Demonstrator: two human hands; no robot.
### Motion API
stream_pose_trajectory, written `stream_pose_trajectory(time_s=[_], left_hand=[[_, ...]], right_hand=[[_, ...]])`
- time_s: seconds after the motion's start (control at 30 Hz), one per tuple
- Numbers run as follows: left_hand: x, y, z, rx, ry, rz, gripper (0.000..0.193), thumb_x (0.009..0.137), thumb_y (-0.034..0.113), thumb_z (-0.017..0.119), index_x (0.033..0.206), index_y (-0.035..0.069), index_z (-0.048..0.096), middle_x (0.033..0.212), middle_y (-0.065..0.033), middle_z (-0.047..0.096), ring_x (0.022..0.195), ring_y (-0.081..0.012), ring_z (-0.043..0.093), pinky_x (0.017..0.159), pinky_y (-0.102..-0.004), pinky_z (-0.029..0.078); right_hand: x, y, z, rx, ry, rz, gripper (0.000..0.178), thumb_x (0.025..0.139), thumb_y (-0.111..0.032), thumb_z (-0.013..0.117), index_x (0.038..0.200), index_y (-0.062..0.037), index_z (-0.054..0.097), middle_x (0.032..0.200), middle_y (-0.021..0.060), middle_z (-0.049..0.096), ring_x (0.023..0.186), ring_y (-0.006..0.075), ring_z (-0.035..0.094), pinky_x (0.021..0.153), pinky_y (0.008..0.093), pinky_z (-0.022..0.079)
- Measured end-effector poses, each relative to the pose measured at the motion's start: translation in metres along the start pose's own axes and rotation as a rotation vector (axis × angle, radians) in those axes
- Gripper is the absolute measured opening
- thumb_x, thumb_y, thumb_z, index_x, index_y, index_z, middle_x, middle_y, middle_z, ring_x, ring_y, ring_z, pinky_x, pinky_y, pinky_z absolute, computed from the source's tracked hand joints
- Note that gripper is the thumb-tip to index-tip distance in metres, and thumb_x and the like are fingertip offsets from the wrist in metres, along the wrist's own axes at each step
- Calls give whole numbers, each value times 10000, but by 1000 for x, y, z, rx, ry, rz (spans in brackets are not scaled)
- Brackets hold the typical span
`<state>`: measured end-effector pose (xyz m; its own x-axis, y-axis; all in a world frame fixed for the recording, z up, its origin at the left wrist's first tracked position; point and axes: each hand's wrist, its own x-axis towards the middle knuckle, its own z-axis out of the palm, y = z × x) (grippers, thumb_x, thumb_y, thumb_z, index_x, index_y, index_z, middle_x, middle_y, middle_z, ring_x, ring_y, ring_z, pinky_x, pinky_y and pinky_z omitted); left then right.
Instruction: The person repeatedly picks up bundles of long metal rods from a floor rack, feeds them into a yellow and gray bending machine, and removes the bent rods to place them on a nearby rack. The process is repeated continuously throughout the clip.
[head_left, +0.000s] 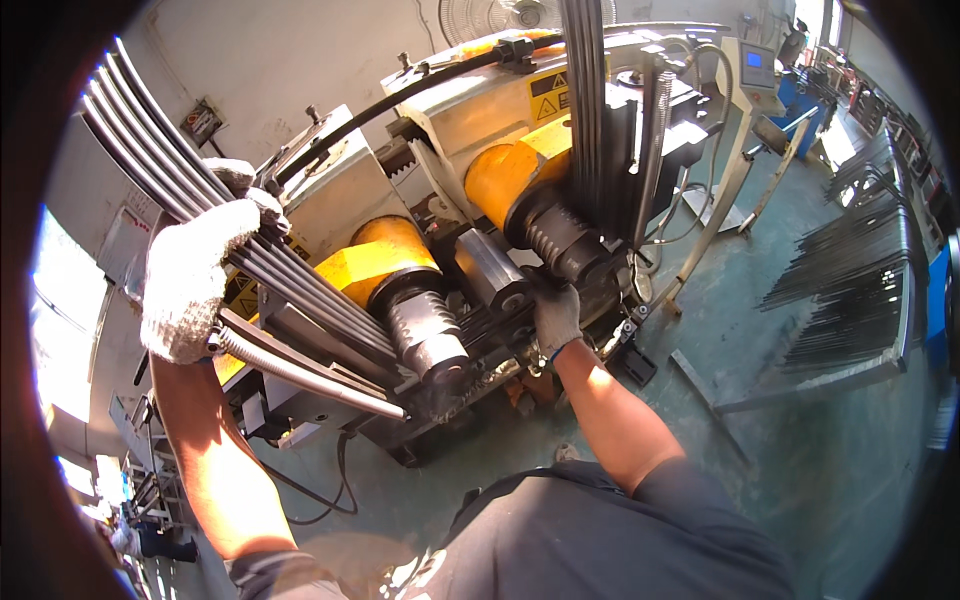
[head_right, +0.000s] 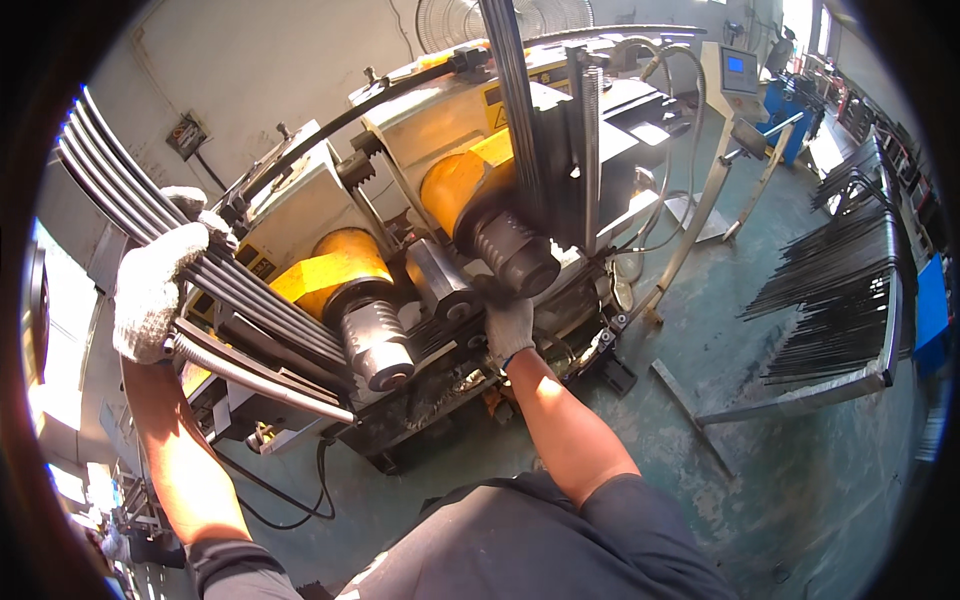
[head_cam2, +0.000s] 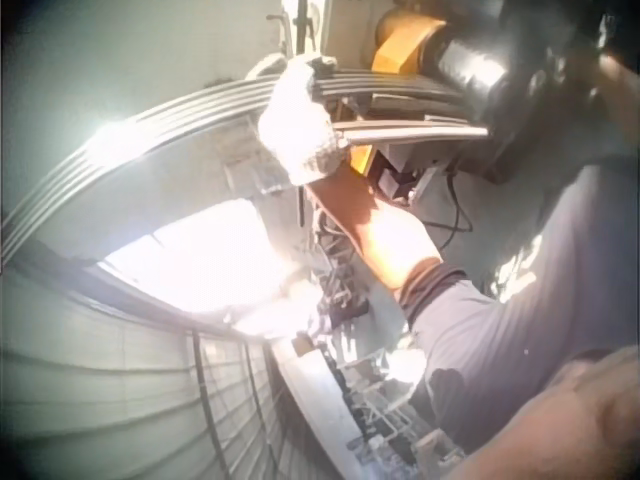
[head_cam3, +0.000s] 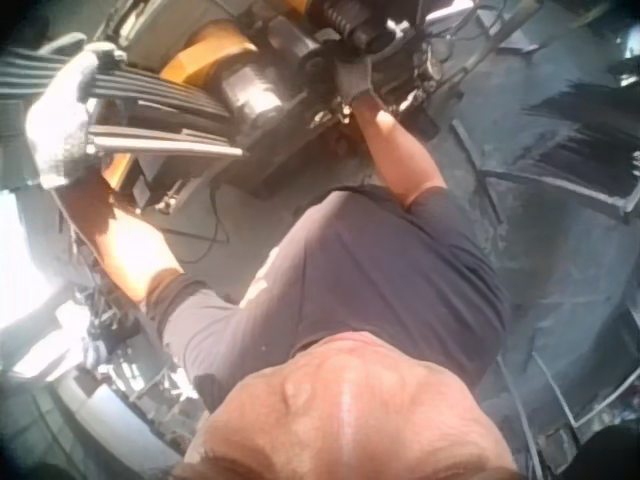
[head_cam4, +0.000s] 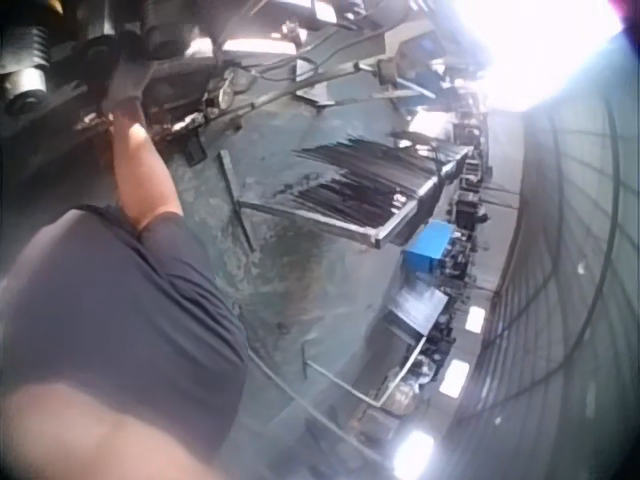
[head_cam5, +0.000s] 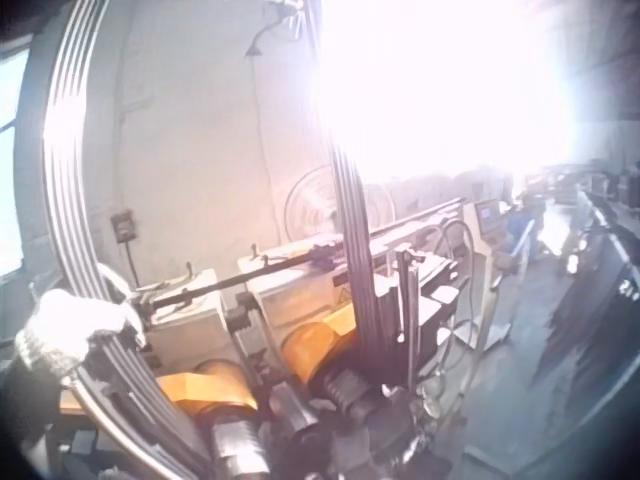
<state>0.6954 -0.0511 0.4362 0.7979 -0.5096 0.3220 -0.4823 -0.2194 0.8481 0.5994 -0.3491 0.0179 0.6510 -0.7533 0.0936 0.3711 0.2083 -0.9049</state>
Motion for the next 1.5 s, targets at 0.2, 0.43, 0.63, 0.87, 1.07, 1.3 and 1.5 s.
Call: stream_pose_trajectory(time_s=[0.2,0.43,0.63,0.87,1.07,1.3,1.5], left_hand=[[-21,24,5,-22,-37,-116,358,1032,67,724,1388,54,685,1152,-111,794,1050,-209,787,955,-346,666],[-25,25,17,-96,16,-139,367,1022,44,709,1387,58,678,1134,-149,787,1052,-244,798,961,-382,684],[-23,26,22,-149,-3,-143,373,998,11,724,1368,40,692,1132,-147,795,1070,-250,796,990,-382,667],[-28,38,25,-70,77,-235,389,975,28,760,1359,26,705,1161,-142,796,1126,-236,780,1051,-362,629],[-25,35,31,-123,15,-183,393,987,15,743,1375,28,685,1173,-146,797,1148,-249,780,1088,-373,614],[-29,30,26,-97,51,-184,383,984,12,718,1359,64,661,1160,-138,746,1145,-260,743,1076,-412,628],[-22,26,40,-111,44,-150,381,991,-58,693,1357,41,654,1171,-147,739,1147,-256,740,1095,-406,617]], right_hand=[[3,12,-3,-360,-44,-168,226,1077,-158,601,1094,-34,789,1068,170,799,1000,291,777,850,406,572],[2,5,-2,-373,-45,-173,215,1058,-139,585,1048,-42,777,1079,164,795,1035,341,768,887,444,572],[-2,-5,-4,-391,-37,-231,190,1068,-144,649,1088,-21,793,1068,159,799,1047,312,773,906,427,569],[-7,-24,6,-94,-1,-93,152,1046,-111,749,1087,29,792,1083,140,816,1038,296,775,939,418,575],[1,-11,-3,-74,-6,-47,214,1016,-112,796,1164,41,786,1153,116,816,1074,246,766,955,424,573],[-5,-21,5,-66,-6,-14,250,1021,-127,799,1207,37,770,1182,109,796,1088,229,746,960,399,571],[-1,-21,-9,-45,16,96,303,1078,-204,724,1258,33,783,1246,134,804,1143,273,748,1011,398,560]])
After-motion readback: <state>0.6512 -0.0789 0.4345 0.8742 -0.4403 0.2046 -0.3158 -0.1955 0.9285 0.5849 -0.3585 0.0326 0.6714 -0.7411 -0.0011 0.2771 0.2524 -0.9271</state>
